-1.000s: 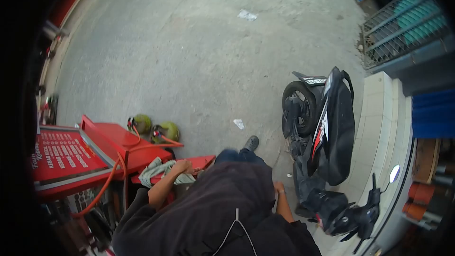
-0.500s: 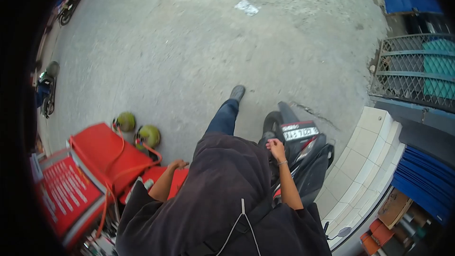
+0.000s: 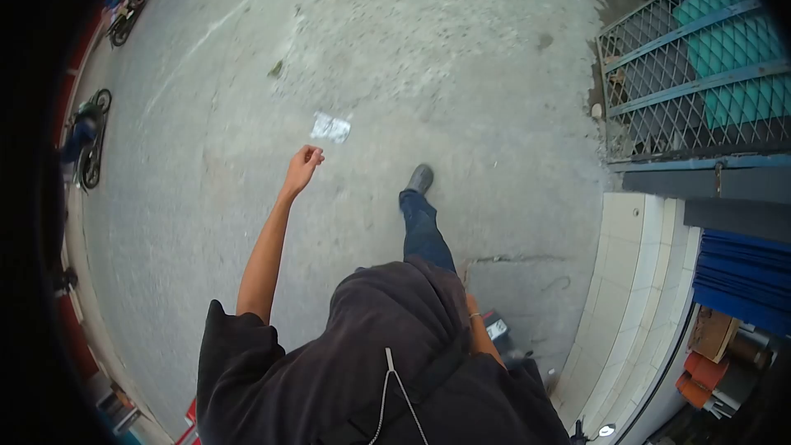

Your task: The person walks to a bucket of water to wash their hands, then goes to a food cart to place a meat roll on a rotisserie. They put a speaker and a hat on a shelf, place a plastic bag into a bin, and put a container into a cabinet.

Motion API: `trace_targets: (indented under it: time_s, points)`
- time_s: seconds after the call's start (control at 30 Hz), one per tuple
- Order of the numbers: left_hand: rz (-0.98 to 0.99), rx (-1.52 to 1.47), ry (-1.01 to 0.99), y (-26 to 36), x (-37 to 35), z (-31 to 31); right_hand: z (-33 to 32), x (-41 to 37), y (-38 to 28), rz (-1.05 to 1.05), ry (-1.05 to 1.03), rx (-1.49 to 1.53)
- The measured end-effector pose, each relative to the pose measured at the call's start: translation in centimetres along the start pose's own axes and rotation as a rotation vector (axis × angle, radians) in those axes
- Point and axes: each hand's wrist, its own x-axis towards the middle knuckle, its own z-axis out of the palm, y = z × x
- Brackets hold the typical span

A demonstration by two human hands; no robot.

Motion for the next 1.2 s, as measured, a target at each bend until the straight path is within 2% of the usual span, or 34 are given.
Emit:
trace_targets:
  time_s: [0.03, 0.07, 0.13, 0.17, 0.2, 0.23, 0.27, 0.3, 0.33, 0.4, 0.47, 0.53, 0.6, 0.67, 0.7, 0.73, 0.77, 0.83, 0.87, 0.93, 0.97, 1.0, 1.03, 1.1, 1.17, 1.2]
  points:
    - [-0.01, -0.001, -0.022, 1.1, 2.5, 1.2, -1.8, 3.3, -0.4, -0.081, -0.019, -0.05]
    - [0.005, 0.068, -0.107, -0.1, 4.9, 2.8, -3.9, 7.0, -0.9, -0.184, -0.03, -0.098]
    - [-0.092, 0.065, -0.11, -3.2, 8.2, 7.5, -9.8, 14.1, -4.8, -0.359, 0.018, -0.191]
    - [-0.153, 0.051, -0.253, -2.8, 8.5, 9.1, -15.6, 13.8, -12.4, -0.184, -0.009, -0.366]
    - [-0.233, 0.094, -0.37, -4.7, 8.7, 11.1, -20.2, 16.0, -16.5, 0.029, -0.007, -0.167]
    - [-0.319, 0.217, -0.543, -3.8, 8.6, 12.2, -23.5, 17.6, -19.1, 0.007, 0.131, 0.207]
    - [-0.351, 0.367, -0.621, -4.5, 8.6, 13.7, -27.6, 18.9, -23.0, 0.012, 0.15, 0.423]
    - [-0.234, 0.509, -0.685, -5.7, 8.5, 15.1, -31.8, 19.7, -26.9, 0.01, 0.175, 0.639]
    - [-0.1, 0.399, -0.771, -11.7, 8.6, 17.3, -35.6, 21.0, -29.9, 0.01, 0.204, 0.65]
    - [-0.286, 0.555, -0.945, -9.2, 11.2, 18.7, -42.0, 24.8, -34.6, -0.189, 0.197, 0.645]
    - [-0.39, 0.62, -1.031, -6.5, 17.1, 21.6, -47.3, 29.0, -39.1, -0.228, 0.231, 0.696]
    - [-0.396, 0.698, -1.087, -3.7, 25.7, 25.4, -51.6, 34.9, -41.2, -0.259, 0.263, 0.747]
    - [-0.319, 0.812, -1.136, -1.0, 36.2, 29.4, -54.5, 41.2, -41.8, -0.23, 0.235, 0.76]
    - [-0.128, 0.914, -1.051, 3.5, 48.6, 34.0, -57.0, 45.6, -40.4, -0.052, 0.29, 0.616]
    - [-0.047, 0.902, -0.911, 6.3, 54.6, 36.1, -58.0, 47.4, -38.7, 0.021, 0.314, 0.411]
    - [-0.066, 0.734, -0.707, 10.9, 60.7, 38.1, -60.0, 48.8, -37.3, 0.083, 0.34, 0.209]
    - [-0.051, 0.55, -0.514, 16.0, 66.8, 40.0, -62.2, 49.3, -36.6, 0.152, 0.348, 0.389]
    - [-0.179, 0.194, -0.527, 26.2, 78.9, 43.6, -67.1, 50.5, -35.8, 0.277, 0.387, 0.721]
    - [-0.163, 0.131, -0.479, 33.7, 83.1, 45.2, -69.5, 51.5, -35.4, 0.337, 0.418, 0.866]
    - [0.017, 0.096, -0.461, 41.7, 92.8, 50.0, -73.9, 54.5, -33.6, 0.356, 0.443, 0.955]
    - [0.032, 0.112, -0.486, 45.9, 96.7, 52.6, -75.7, 56.7, -32.6, 0.369, 0.453, 0.984]
    - [0.026, 0.12, -0.475, 50.1, 100.1, 55.4, -77.4, 59.4, -31.4, 0.473, 0.395, 0.94]
    - [0.015, 0.122, -0.458, 52.0, 103.4, 58.4, -79.8, 61.4, -31.1, 0.573, 0.331, 0.886]
    - [0.048, 0.095, -0.509, 55.2, 108.2, 64.9, -84.5, 66.0, -31.5, 0.602, 0.297, 0.881]
    - [0.042, 0.104, -0.587, 55.8, 111.7, 70.7, -92.6, 69.5, -33.7, 0.439, 0.032, 0.38]
    - [0.012, 0.12, -0.614, 56.4, 111.8, 72.9, -95.2, 73.1, -33.8, 0.434, 0.019, 0.398]
